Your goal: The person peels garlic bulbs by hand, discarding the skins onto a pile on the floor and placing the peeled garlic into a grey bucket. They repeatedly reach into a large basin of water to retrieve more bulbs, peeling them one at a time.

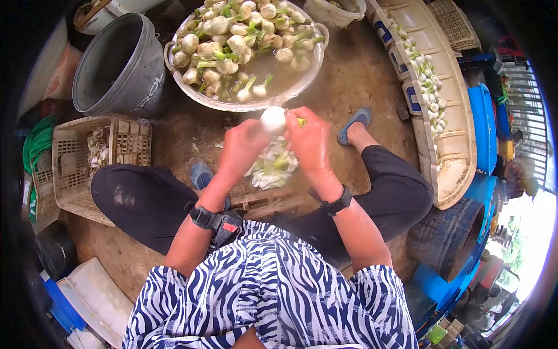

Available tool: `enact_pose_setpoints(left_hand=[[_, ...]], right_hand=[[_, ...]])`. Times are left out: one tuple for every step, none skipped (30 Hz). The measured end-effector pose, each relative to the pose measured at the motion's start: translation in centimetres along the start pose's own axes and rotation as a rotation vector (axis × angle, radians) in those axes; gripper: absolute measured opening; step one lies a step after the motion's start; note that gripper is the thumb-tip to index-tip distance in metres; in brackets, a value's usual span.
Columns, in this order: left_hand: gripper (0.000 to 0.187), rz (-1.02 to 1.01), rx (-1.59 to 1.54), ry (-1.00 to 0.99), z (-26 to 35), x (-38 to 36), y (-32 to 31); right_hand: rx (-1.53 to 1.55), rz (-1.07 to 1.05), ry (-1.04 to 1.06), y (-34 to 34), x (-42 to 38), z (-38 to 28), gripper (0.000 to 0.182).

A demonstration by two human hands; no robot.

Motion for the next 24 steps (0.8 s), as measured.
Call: enact_pose_setpoints(left_hand=[[0.019, 0.024, 0.08, -0.032, 0.2, -0.2, 0.0], [0.023, 0.047, 0.159, -0.064, 0.3, -0.3, 0.0], [0.023, 0.047, 0.159, -0.063, 0.2, -0.4, -0.1], [0.023, 0.063, 0.179, -0.102, 0.1, -0.5, -0.2], [0.023, 0.081, 0.197, -0.139, 0.0, -0.6, -0.3], [0.023, 0.086, 0.196, -0.135, -0.3, -0.5, -0.2], [0.022, 0.102, 0.233, -0.196, -0.4, -0.5, -0.2], [0.02, 0.119, 0.269, -0.256, -0.6, -0.4, -0.2], [0.02, 0.125, 0.268, -0.251, -1.1, -0.1, 0.0], [0.018, 0.204, 0.302, -0.195, -1.8, 0.6, 0.7], [0.016, 0.282, 0.335, -0.141, -2.4, 1.2, 1.3], [0.018, 0.296, 0.399, -0.058, -2.5, 1.6, 2.4], [0.019, 0.32, 0.586, -0.045, -3.8, 2.3, 2.9], [0.019, 0.29, 0.62, -0.047, -5.1, 2.5, 3.1], [0.02, 0.258, 0.653, -0.05, -5.2, 2.6, 3.5], [0.02, 0.261, 0.65, -0.048, -5.3, 2.5, 3.4], [0.021, 0.199, 0.71, 0.014, -5.3, 2.3, 3.2], [0.022, 0.136, 0.767, 0.072, -5.1, 2.2, 3.0], [0.022, 0.135, 0.753, 0.054, -5.0, 1.9, 2.8], [0.02, 0.004, 0.755, 0.104, -4.9, 1.8, 2.7], [0.019, -0.127, 0.757, 0.146, -4.7, 1.9, 2.3], [0.019, -0.13, 0.74, 0.112, -4.1, 1.8, 2.0], [0.02, -0.139, 0.703, 0.034, -3.6, 1.2, 2.2], [0.026, -0.143, 0.673, -0.029, -3.5, 0.9, 2.5]], right_hand=[[-0.003, -0.008, 0.002, -0.1, 0.0, 0.1, 0.018], [-0.007, -0.015, 0.003, -0.1, 0.0, 0.1, 0.018], [-0.007, -0.016, 0.002, 0.0, 0.0, 0.2, 0.018], [-0.068, -0.023, 0.031, 0.0, -0.1, 0.4, 0.019], [-0.131, -0.033, 0.06, 0.0, -0.1, 0.5, 0.019], [-0.133, -0.039, 0.061, 0.1, 0.0, 0.6, 0.019], [-0.136, -0.067, 0.059, 0.2, 0.0, 0.6, 0.018], [-0.14, -0.096, 0.057, 0.4, -0.1, 0.7, 0.017], [-0.142, -0.103, 0.057, 0.8, -0.1, 0.7, 0.017], [-0.063, -0.148, -0.004, 1.2, -0.1, 0.7, 0.017], [0.016, -0.191, -0.065, 1.7, -0.1, 0.7, 0.016], [0.013, -0.195, -0.063, 2.4, -0.1, 0.7, 0.016], [0.143, -0.261, -0.11, 3.0, -0.1, 0.8, 0.017], [0.273, -0.327, -0.157, 3.5, 0.0, 0.8, 0.018], [0.269, -0.333, -0.156, 3.8, -0.1, 0.7, 0.018], [0.353, -0.33, -0.171, 4.2, -0.2, 0.5, 0.019], [0.435, -0.324, -0.184, 4.6, -0.2, 0.3, 0.021], [0.429, -0.319, -0.178, 5.1, 0.1, 0.4, 0.021], [0.493, -0.314, -0.193, 6.0, 0.6, 0.5, 0.022], [0.549, -0.304, -0.193, 7.4, 1.5, 0.4, 0.023], [0.525, -0.283, -0.162, 9.7, 3.3, 0.5, 0.023], [0.582, -0.17, 0.062, 12.7, 5.7, 0.8, 0.023], [0.641, -0.065, 0.277, 15.6, 7.5, 0.5, 0.023], [0.646, 0.115, 0.376, 18.6, 9.2, -0.2, 0.023]])
Point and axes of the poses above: each hand's wrist, its own x-axis towards the middle knuckle, its own y-axis out of the back of the hand, z = x × y, the point moved 1 cm from there along x, towards the middle knuckle, and after that the axes turned 11 degrees about x, right-handed, at the moved point
